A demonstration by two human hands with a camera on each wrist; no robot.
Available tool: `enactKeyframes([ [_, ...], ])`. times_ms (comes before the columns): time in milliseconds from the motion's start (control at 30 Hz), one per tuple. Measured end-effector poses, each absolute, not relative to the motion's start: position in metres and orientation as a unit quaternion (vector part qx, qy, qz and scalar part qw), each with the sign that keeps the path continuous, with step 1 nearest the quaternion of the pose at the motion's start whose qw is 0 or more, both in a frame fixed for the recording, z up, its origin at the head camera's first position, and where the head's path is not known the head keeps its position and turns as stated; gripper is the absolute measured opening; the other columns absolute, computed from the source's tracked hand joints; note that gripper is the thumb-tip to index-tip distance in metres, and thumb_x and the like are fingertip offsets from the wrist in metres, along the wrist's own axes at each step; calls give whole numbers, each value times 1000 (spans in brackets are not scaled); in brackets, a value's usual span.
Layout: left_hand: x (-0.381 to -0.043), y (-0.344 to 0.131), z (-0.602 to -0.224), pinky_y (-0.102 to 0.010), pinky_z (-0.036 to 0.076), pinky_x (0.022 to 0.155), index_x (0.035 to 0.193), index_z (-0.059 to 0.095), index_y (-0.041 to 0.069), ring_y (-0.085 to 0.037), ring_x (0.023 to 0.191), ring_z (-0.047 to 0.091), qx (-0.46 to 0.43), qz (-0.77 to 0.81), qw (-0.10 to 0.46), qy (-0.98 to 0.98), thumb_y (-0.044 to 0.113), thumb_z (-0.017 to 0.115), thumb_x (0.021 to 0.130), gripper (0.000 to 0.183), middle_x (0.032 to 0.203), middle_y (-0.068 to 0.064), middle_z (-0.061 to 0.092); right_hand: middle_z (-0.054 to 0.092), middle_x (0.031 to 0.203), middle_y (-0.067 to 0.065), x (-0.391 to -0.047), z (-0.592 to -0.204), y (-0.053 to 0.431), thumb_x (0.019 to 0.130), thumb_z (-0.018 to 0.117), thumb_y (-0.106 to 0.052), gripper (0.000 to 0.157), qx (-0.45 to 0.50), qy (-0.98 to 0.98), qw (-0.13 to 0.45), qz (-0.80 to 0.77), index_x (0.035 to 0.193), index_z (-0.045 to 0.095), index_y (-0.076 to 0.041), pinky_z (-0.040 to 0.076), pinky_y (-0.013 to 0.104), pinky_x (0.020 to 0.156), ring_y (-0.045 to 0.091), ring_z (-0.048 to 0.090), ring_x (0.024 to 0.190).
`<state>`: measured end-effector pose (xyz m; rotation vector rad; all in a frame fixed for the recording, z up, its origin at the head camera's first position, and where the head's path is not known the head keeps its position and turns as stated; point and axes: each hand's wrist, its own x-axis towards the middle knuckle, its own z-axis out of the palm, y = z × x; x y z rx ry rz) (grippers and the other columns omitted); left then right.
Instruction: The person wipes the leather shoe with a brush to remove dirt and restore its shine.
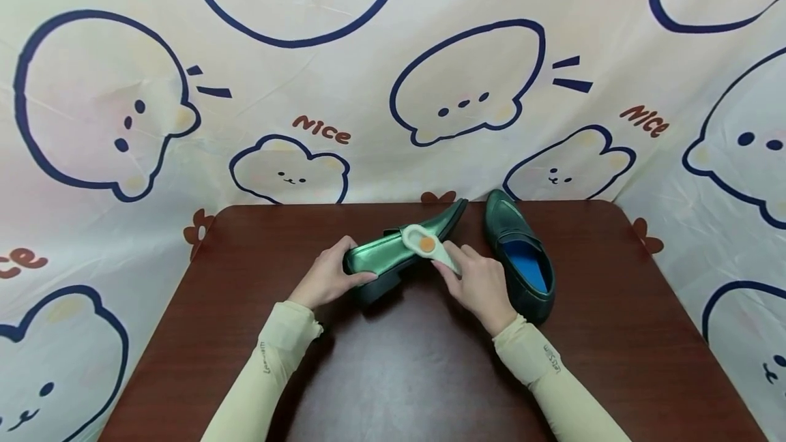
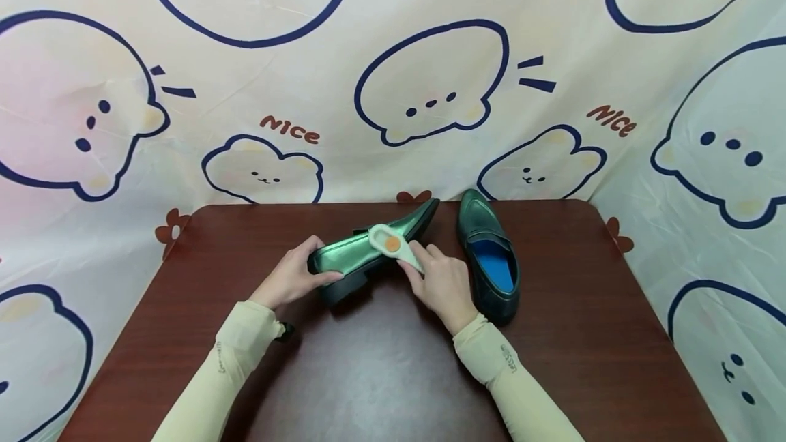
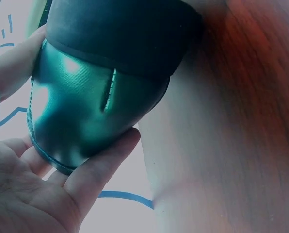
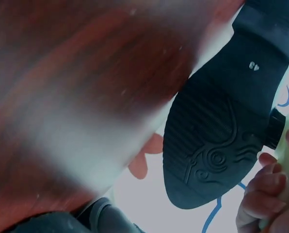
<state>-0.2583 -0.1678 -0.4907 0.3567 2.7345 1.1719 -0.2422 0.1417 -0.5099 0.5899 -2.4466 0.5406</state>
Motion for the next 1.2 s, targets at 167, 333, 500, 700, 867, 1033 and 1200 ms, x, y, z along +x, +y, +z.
enactKeyframes([
  [167, -258, -165, -488, -36, 52, 77, 114, 55, 13, -22, 91, 60, 122, 392, 67, 909, 36, 87, 85, 49, 108, -9, 67, 62, 74, 7, -247, -500, 150, 94, 77, -34, 36, 185, -919, 276, 212, 120, 72, -11, 33, 27, 42, 17, 48, 48],
  [333, -258, -164, -488, -34, 51, 76, 114, 55, 13, -22, 90, 60, 126, 393, 69, 909, 37, 87, 85, 49, 107, -8, 66, 68, 79, 10, -251, -487, 156, 95, 75, -37, 38, 158, -932, 251, 208, 122, 72, -10, 38, 30, 44, 21, 54, 54],
  [500, -259, -165, -486, -35, 49, 74, 113, 55, 13, -21, 88, 59, 128, 388, 60, 911, 37, 87, 86, 48, 105, -7, 66, 70, 81, 14, -258, -478, 159, 97, 71, -39, 40, 126, -939, 245, 207, 123, 72, -8, 40, 33, 45, 24, 56, 56],
  [700, -255, -163, -488, -35, 50, 76, 115, 55, 15, -21, 90, 59, 120, 389, 65, 911, 38, 87, 85, 49, 106, -6, 66, 69, 80, 17, -263, -478, 167, 97, 71, -38, 40, 91, -938, 265, 203, 121, 72, -6, 42, 39, 45, 29, 57, 56],
  [867, -250, -162, -490, -35, 51, 78, 116, 56, 15, -22, 91, 59, 109, 395, 69, 910, 37, 87, 85, 49, 107, -7, 66, 67, 78, 18, -262, -480, 170, 99, 70, -34, 37, 76, -939, 263, 209, 119, 70, -3, 45, 42, 46, 31, 58, 57],
  [1033, -249, -163, -492, -36, 52, 78, 116, 56, 15, -22, 91, 60, 105, 400, 65, 908, 37, 87, 85, 50, 108, -7, 66, 67, 80, 11, -254, -477, 162, 102, 66, -33, 31, 124, -941, 215, 232, 120, 68, -8, 44, 40, 50, 25, 58, 60],
  [1200, -250, -162, -493, -37, 52, 79, 115, 56, 14, -22, 92, 61, 109, 399, 54, 909, 35, 88, 84, 49, 108, -7, 67, 60, 73, -1, -238, -477, 144, 103, 64, -35, 24, 216, -934, 175, 224, 112, 68, -13, 37, 28, 49, 12, 48, 55],
])
